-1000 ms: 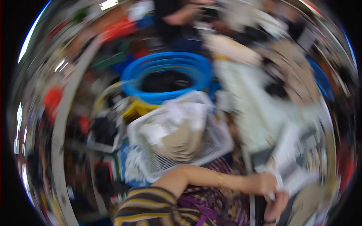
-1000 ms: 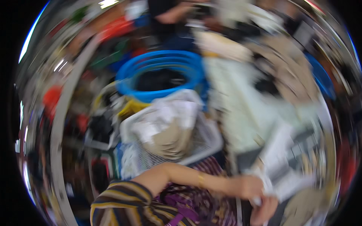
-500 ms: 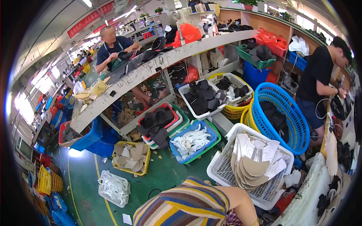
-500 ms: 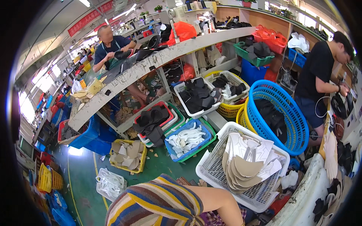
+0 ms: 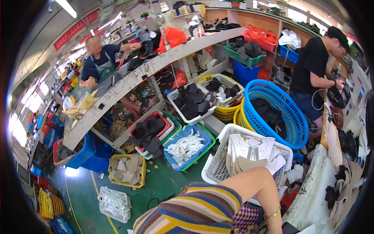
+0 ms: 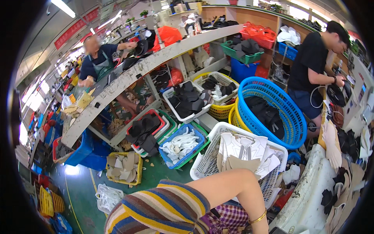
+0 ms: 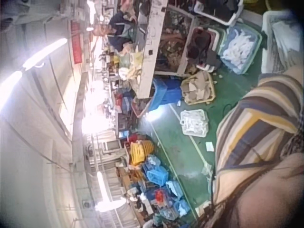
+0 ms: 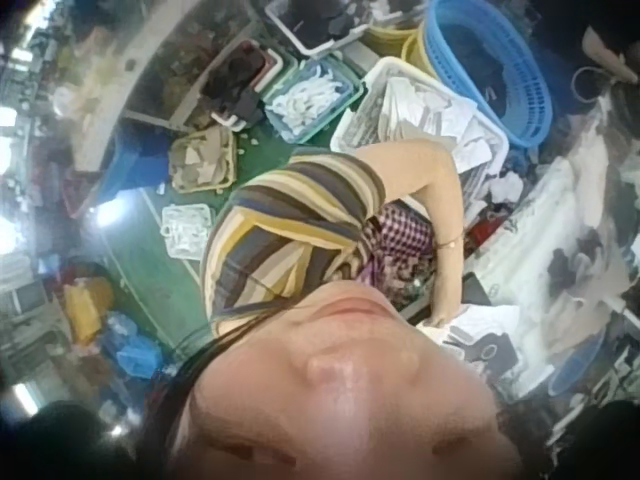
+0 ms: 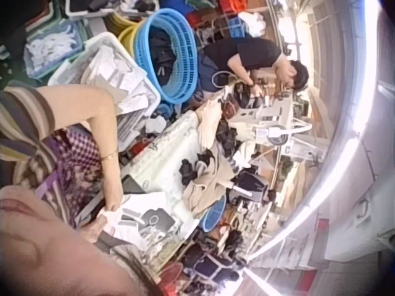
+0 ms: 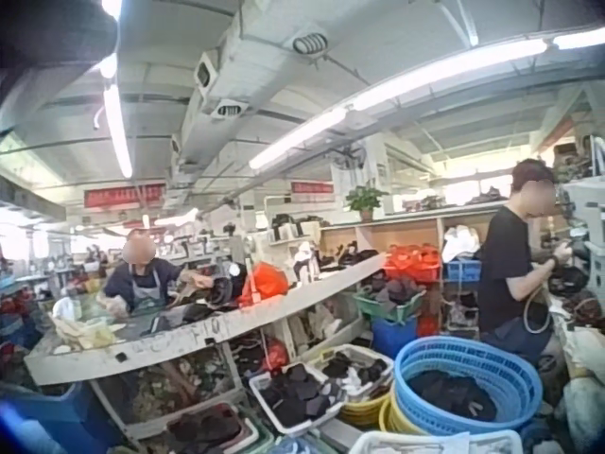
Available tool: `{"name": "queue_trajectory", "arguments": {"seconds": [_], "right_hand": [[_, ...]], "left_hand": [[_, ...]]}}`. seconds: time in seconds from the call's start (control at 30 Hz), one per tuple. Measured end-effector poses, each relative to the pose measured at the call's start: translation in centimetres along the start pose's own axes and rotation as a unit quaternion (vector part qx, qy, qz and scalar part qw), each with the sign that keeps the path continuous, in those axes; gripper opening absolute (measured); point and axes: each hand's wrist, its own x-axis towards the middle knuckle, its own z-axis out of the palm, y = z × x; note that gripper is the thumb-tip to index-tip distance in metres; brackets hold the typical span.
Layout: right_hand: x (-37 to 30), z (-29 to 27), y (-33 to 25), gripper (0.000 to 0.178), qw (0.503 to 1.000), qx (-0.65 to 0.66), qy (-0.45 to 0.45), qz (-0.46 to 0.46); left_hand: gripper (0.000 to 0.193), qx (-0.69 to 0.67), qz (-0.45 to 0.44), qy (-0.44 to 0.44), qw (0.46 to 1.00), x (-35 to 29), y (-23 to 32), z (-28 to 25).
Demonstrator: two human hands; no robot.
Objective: The person assembles shoe upper parts by sticking reinforcement strips and lining pieces onto shoe upper panels by hand.
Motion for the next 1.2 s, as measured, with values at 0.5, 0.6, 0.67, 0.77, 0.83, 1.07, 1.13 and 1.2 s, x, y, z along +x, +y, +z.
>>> {"name": "queue_trajectory", "arguments": {"seconds": [0.5,0.6,0.67,0.77,0.83,1.07,1.13,1.2], "right_hand": [[-0.1,-2.9,-4.3,0.022,0.996,0.05,-0.073,0.035],[0.2,-3.6,-5.2,0.022,0.993,0.065,-0.09,0.036],[-0.4,-3.2,-3.9,0.026,0.995,0.06,-0.065,0.036],[-0.5,-2.5,-1.9,0.035,0.998,0.054,-0.027,0.021],[-0.2,-2.8,-2.2,0.035,0.997,0.008,-0.07,-0.034],[0.8,-1.7,1.4,0.017,1.0,0.004,-0.01,-0.026],[0.3,-2.4,1.5,0.017,0.999,-0.013,0.013,-0.027],[0.9,-3.3,-0.5,0.016,0.996,-0.06,0.06,0.026]], "left_hand": [[0.019,-0.03,0.036,-0.032,0.998,-0.8,2.2,-1.5],[0.019,-0.031,0.038,-0.039,0.998,-1.1,3.0,-1.3],[0.019,-0.039,0.049,-0.045,0.997,-0.6,3.2,-1.7],[0.019,-0.043,0.042,-0.051,0.997,-0.6,2.9,-1.1],[0.019,-0.056,0.046,-0.064,0.995,-0.3,2.7,-1.0],[0.017,-0.085,0.002,-0.001,0.996,1.9,3.8,-2.3],[0.017,-0.047,-0.019,-0.034,0.998,2.5,4.3,-2.3],[0.012,0.017,-0.048,0.008,0.999,3.4,5.0,-1.8]]}}
